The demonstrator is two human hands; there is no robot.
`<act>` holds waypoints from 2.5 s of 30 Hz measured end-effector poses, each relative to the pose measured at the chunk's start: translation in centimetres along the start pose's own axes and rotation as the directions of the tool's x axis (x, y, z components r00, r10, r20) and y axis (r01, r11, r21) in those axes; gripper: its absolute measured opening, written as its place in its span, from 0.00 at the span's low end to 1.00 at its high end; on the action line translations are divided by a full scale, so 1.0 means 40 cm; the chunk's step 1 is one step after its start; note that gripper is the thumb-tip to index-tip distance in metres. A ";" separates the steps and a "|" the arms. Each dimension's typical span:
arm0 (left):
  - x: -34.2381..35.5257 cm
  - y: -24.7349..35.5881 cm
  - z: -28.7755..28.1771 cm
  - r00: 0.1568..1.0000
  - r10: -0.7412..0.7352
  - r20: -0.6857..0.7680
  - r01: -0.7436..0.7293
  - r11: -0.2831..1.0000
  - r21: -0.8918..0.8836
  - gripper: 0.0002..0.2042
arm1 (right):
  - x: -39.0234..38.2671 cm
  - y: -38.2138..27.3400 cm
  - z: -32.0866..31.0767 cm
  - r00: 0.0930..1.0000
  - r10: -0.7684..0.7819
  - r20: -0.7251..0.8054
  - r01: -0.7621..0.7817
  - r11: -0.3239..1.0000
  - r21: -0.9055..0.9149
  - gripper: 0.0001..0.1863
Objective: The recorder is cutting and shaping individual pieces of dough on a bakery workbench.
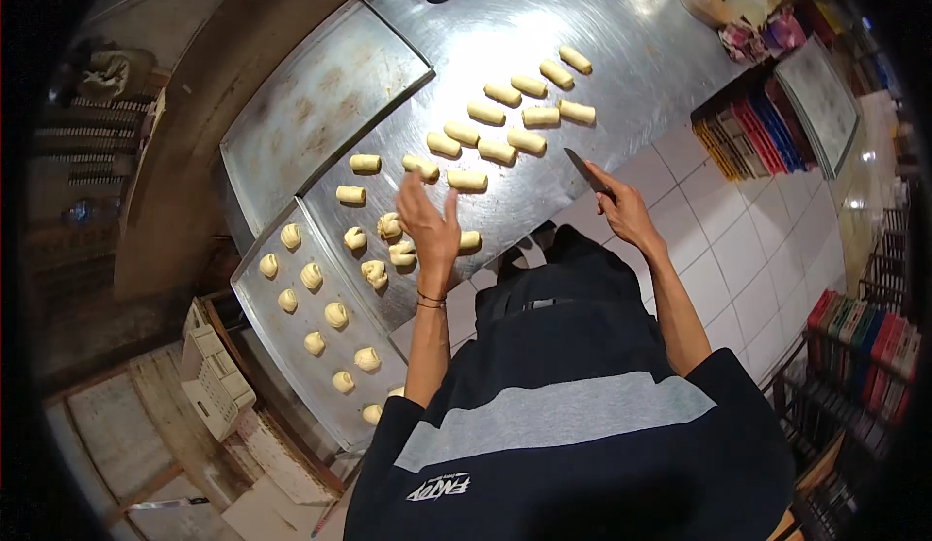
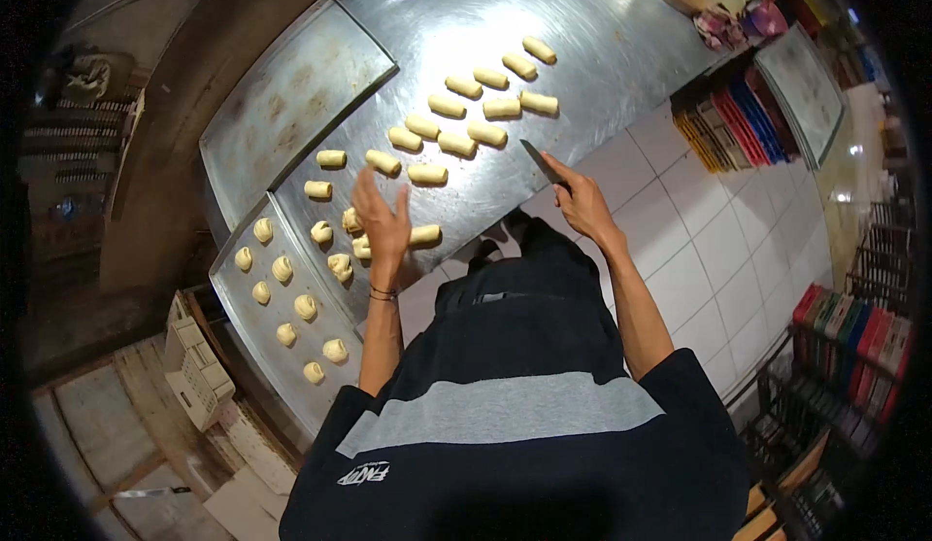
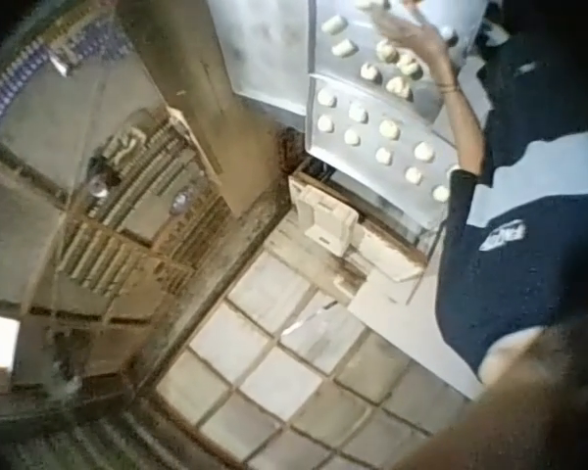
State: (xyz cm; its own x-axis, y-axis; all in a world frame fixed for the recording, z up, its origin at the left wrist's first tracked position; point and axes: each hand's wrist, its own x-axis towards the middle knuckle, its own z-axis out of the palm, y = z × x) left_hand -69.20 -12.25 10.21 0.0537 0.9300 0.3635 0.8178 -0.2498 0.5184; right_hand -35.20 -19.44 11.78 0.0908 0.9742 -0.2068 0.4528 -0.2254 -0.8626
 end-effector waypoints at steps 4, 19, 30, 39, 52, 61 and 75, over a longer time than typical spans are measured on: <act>0.101 0.073 -0.026 0.942 -0.103 -0.321 0.097 0.995 -0.037 0.30 | 0.082 -0.062 -0.056 0.995 -0.006 0.100 0.025 0.982 -0.189 0.39; -0.217 -0.152 0.236 0.605 -0.780 -0.159 0.304 0.411 -0.860 0.27 | 0.179 0.007 -0.017 0.870 -0.224 0.439 0.325 0.930 -0.171 0.41; -0.390 -0.102 0.144 0.471 -0.871 0.143 0.857 0.413 -0.307 0.15 | 0.155 -0.066 0.117 0.701 -0.291 0.651 0.479 0.869 -0.128 0.42; -0.358 -0.094 0.081 0.469 -0.837 0.283 0.741 0.198 -0.642 0.10 | 0.171 -0.116 0.209 0.647 -0.335 0.685 0.536 0.839 -0.096 0.39; -0.391 -0.043 0.105 0.827 -0.561 0.047 0.553 0.794 -0.253 0.12 | 0.149 -0.090 0.292 0.633 -0.340 0.695 0.582 0.801 -0.139 0.46; -0.279 -0.204 0.107 0.769 -0.614 0.177 0.605 0.610 -0.512 0.12 | 0.103 -0.057 0.355 0.646 -0.235 0.726 0.568 0.783 -0.253 0.47; -0.275 -0.233 0.151 0.615 -0.746 0.256 0.760 0.474 -0.444 0.08 | 0.077 -0.029 0.443 0.637 -0.286 0.716 0.647 0.703 -0.296 0.39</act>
State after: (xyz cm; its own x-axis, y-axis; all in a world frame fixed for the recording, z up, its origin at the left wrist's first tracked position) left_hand -73.96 -18.53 -3.29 -0.4300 0.8274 -0.3612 0.1742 0.4686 0.8661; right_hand -51.18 -16.43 3.96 -0.7063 0.6743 -0.2158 0.6393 0.4764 -0.6036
